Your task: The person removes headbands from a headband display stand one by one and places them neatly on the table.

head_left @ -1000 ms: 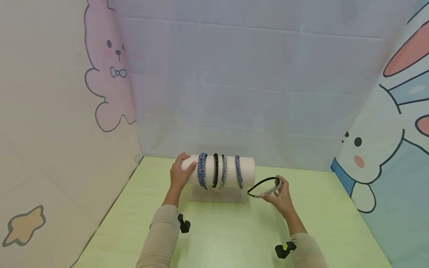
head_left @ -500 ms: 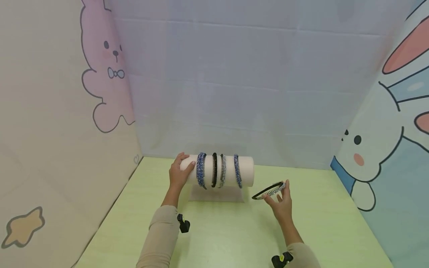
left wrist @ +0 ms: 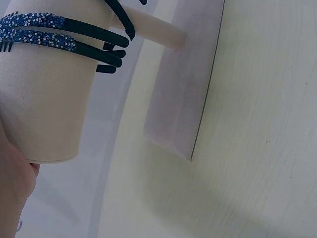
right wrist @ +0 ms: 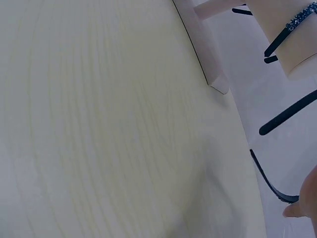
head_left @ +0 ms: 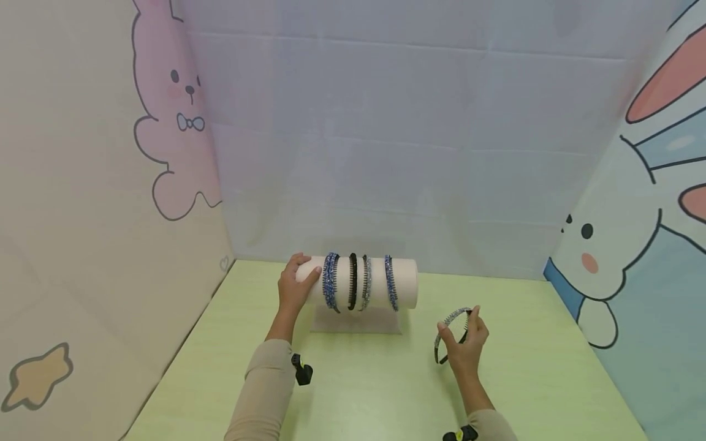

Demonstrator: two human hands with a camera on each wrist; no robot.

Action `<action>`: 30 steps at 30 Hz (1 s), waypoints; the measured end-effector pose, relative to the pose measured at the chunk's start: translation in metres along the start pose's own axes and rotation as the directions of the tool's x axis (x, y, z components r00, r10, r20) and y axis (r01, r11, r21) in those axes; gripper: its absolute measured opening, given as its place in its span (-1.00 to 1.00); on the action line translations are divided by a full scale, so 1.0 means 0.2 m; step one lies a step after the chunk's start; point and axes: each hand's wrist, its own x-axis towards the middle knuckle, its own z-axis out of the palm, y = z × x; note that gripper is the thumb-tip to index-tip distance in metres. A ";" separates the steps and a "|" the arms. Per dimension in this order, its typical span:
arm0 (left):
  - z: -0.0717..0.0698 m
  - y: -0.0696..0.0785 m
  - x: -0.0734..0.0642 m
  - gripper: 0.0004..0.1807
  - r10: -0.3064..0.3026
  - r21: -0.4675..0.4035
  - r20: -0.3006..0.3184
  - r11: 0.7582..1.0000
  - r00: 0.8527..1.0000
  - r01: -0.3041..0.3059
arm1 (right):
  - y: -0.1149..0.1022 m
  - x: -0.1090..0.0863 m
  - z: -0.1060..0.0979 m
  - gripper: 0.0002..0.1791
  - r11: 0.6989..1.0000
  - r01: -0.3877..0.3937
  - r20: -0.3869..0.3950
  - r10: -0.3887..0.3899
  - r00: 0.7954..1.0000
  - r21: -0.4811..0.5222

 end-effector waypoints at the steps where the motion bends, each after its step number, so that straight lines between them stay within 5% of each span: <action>1: 0.00 0.00 0.00 -0.55 -0.002 -0.002 -0.001 1.000 1.000 0.002 | 0.00 0.00 0.00 0.04 1.000 -0.004 -0.003 0.004 1.000 -0.001; 15: 0.00 -0.01 -0.01 -0.55 0.006 0.002 -0.011 1.000 1.000 -0.006 | 0.03 -0.03 0.05 -0.08 0.974 -0.084 -0.142 0.055 0.988 -0.209; 24: 0.00 -0.01 -0.01 -0.56 -0.004 -0.001 -0.008 1.000 1.000 0.004 | 0.11 -0.03 0.09 0.00 0.930 -0.110 -0.157 0.058 0.986 -0.350; 30: 0.00 -0.01 0.00 -0.55 -0.007 -0.006 -0.010 1.000 1.000 0.007 | 0.15 -0.01 0.11 0.03 0.874 -0.142 -0.161 0.074 0.984 -0.465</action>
